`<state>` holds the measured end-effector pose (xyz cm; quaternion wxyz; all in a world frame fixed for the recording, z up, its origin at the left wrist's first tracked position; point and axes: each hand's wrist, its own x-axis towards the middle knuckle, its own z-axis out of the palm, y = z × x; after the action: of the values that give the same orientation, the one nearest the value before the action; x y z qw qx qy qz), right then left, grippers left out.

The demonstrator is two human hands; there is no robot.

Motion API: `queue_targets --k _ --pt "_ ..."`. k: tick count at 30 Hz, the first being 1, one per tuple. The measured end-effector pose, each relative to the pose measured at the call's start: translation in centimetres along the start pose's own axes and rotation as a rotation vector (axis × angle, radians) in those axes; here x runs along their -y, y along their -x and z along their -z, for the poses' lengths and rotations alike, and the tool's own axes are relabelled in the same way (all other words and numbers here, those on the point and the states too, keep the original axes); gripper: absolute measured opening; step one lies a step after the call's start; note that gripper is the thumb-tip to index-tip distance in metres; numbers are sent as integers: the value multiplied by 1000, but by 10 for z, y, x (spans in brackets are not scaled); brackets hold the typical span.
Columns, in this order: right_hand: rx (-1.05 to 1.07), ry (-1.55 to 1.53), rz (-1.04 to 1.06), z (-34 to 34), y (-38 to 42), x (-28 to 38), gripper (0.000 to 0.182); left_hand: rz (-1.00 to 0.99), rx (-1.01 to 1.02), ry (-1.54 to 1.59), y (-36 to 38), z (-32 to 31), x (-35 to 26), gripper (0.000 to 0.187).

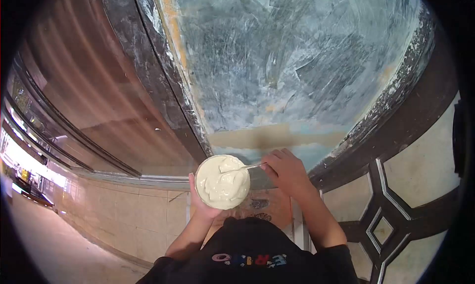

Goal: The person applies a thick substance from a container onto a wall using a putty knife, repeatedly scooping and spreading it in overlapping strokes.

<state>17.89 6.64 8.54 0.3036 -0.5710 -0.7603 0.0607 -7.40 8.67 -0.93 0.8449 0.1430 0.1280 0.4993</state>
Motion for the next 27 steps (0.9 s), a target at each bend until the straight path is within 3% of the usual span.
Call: queue_targets --k 3,6,8,9,11,12,14,15,17,22,24,26,27 --pt "-57 -7 4 -26 7 -39 13 53 15 71 1 12 1 85" --pt "-33 -21 -38 -80 29 -81 15 -18 -77 -119 5 26 2 84" --pt "71 -569 -433 -128 53 -104 18 66 -54 21 8 18 1 82" --pt "60 -564 -439 -147 67 -110 18 77 -46 20 8 19 0 82" --pt "-45 -1175 -912 -176 91 -115 24 72 -9 9 11 23 0 79" --pt "-59 -1174 -910 -176 96 -112 24 81 1 6 12 26 0 79" --pt "-196 -1253 -1128 -177 105 -109 29 39 -113 -75 13 34 0 82" --pt "-208 -1254 -1127 -181 107 -113 29 45 -107 -62 13 37 -1 81" --pt "-432 -1263 -1083 -194 110 -127 29 58 -86 -61 14 31 -2 81" --pt "-417 -1432 -1072 -171 91 -122 22 59 -113 -23 8 32 -3 81" --pt "-437 -1523 -1050 -172 86 -116 20 56 -64 -107 8 48 -6 81" --pt "-320 -1609 -1051 -179 90 -109 20 -112 -61 -435 3 93 -2 81" --pt "-325 -1610 -1048 -188 92 -106 20 -110 -56 -437 3 84 -4 81"
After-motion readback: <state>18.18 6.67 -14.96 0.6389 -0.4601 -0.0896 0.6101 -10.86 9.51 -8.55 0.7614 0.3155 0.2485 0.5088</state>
